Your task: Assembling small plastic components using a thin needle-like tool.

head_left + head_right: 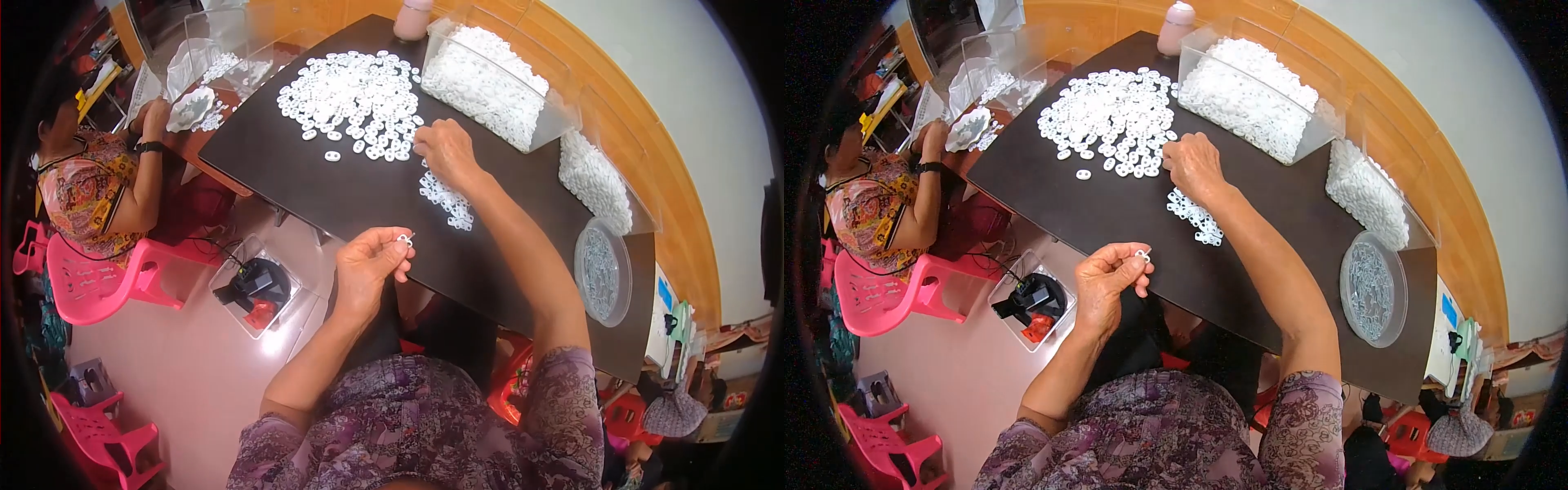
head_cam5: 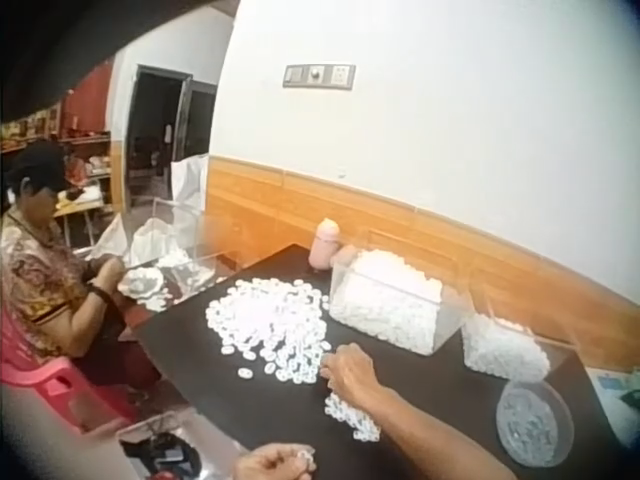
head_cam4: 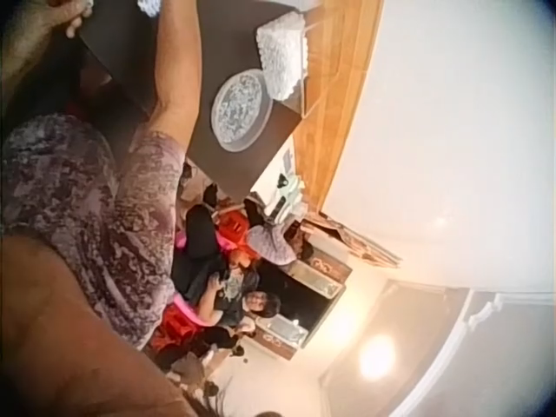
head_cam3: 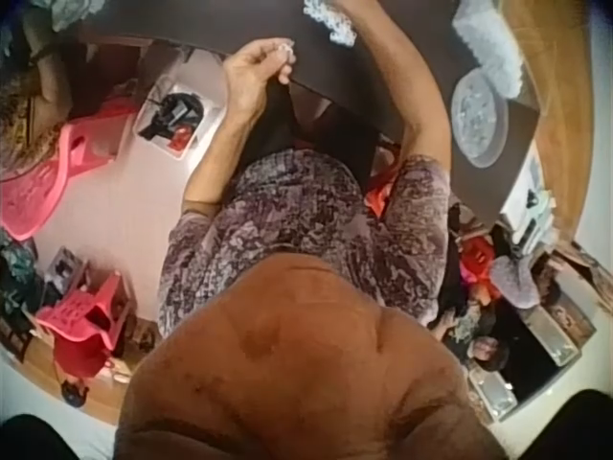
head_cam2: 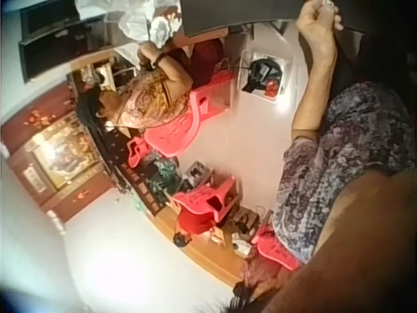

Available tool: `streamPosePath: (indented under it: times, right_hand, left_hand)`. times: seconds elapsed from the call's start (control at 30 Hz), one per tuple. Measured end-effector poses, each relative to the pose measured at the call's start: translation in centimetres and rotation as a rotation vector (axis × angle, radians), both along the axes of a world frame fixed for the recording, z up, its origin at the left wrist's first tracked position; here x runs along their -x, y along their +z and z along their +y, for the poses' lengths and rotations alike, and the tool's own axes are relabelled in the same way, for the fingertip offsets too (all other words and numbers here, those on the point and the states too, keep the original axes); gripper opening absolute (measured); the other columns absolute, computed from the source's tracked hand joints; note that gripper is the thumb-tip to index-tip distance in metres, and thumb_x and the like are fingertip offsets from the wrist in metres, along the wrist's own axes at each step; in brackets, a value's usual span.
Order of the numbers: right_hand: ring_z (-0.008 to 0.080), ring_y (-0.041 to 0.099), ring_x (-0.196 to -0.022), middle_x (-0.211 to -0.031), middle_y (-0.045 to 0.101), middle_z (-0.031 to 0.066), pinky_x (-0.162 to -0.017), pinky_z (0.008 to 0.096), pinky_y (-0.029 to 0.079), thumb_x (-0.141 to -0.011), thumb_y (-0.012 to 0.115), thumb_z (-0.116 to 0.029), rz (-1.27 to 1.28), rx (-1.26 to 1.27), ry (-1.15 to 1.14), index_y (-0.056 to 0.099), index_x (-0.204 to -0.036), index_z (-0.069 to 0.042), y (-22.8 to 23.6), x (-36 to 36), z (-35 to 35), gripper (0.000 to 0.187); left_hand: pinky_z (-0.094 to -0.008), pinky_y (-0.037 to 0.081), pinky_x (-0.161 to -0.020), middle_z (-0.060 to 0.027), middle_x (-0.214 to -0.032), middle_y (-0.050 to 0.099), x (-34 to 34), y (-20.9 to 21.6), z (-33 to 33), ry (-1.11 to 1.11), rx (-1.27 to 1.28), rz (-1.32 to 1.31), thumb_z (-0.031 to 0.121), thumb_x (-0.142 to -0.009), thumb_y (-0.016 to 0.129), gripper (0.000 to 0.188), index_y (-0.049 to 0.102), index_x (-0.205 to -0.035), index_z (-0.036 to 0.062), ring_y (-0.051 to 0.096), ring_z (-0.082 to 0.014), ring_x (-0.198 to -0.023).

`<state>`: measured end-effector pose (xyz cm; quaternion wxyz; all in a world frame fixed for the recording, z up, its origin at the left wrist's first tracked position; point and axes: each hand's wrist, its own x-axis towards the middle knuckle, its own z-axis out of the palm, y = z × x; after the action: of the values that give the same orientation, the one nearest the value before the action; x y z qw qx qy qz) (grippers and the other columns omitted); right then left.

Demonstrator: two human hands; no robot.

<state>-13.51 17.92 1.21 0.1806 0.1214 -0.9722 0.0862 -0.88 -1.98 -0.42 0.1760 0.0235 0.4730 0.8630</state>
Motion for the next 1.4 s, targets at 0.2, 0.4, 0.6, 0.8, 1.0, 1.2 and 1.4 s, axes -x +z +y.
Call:
streamPosePath:
  times: [0.2,0.4,0.6,0.8,1.0,1.2,1.4]
  right_hand:
    - [0.0205,0.061,-0.069,-0.073,0.063,0.0074,-0.061,0.0314,0.045,-0.079,0.06,-0.01,-0.155,0.536,0.069,0.065,-0.082,-0.005,1.9,-2.4,-0.1,0.008]
    - [0.0088,0.056,-0.065,-0.077,0.064,0.0057,-0.059,0.0203,0.043,-0.08,0.061,-0.005,-0.507,1.309,0.05,0.064,-0.095,0.002,3.7,-8.6,-1.2,0.016]
    - [0.0075,0.053,-0.063,-0.076,0.064,0.0059,-0.057,0.0196,0.041,-0.082,0.063,-0.007,-0.613,1.391,0.041,0.065,-0.093,0.001,3.8,-12.3,-1.3,0.014]
    - [0.01,0.059,-0.072,-0.081,0.065,0.0066,-0.062,0.022,0.044,-0.083,0.063,-0.008,-0.516,1.241,0.038,0.063,-0.093,0.001,3.8,-14.3,-2.3,0.014]
    - [0.0227,0.061,-0.067,-0.075,0.061,0.0108,-0.062,0.0315,0.048,-0.08,0.062,-0.005,-0.136,0.792,-0.017,0.06,-0.086,-0.001,2.8,-16.4,-4.9,0.008]
    - [0.0118,0.062,-0.074,-0.083,0.066,0.0072,-0.067,0.0247,0.049,-0.086,0.057,-0.002,-0.339,1.281,0.061,0.06,-0.09,0.002,3.3,-16.9,-5.1,0.007]
    - [0.0078,0.059,-0.075,-0.086,0.065,0.0047,-0.065,0.0208,0.046,-0.087,0.058,-0.006,-0.389,1.415,0.086,0.06,-0.098,0.001,2.8,-16.9,-5.0,0.014]
  left_hand:
    - [-0.0226,0.048,-0.052,-0.0113,-0.079,0.064,0.1,0.2,-0.1,-0.008,-0.03,-0.006,0.005,-0.085,0.062,0.019,0.061,-0.099,-0.0072,0.058,-0.012,-0.061]
    - [-0.0231,0.048,-0.052,-0.0118,-0.078,0.064,-0.3,0.8,0.1,0.008,-0.023,-0.006,0.005,-0.085,0.062,0.018,0.062,-0.098,-0.0073,0.058,-0.0128,-0.06]
    - [-0.023,0.048,-0.052,-0.0117,-0.078,0.064,-0.9,1.9,0.7,0.008,-0.012,0.018,0.006,-0.085,0.063,0.018,0.062,-0.098,-0.007,0.058,-0.0128,-0.06]
    - [-0.0232,0.048,-0.053,-0.0124,-0.078,0.064,-1.5,2.5,0.6,0.048,-0.031,0.0,0.005,-0.085,0.062,0.017,0.062,-0.098,-0.0072,0.059,-0.0135,-0.06]
    - [-0.0233,0.049,-0.056,-0.0117,-0.08,0.063,-1.7,2.5,1.0,0.053,-0.114,0.01,0.004,-0.087,0.059,0.016,0.06,-0.098,-0.0071,0.058,-0.0132,-0.064]
    - [-0.0251,0.05,-0.057,-0.0126,-0.082,0.064,-1.5,2.2,1.0,0.06,-0.215,0.008,0.004,-0.087,0.059,0.015,0.06,-0.098,-0.0069,0.059,-0.0146,-0.065]
    - [-0.0271,0.05,-0.056,-0.0116,-0.081,0.063,-1.4,2.0,0.9,0.051,-0.205,0.017,0.007,-0.087,0.059,0.018,0.06,-0.098,-0.0067,0.058,-0.0155,-0.064]
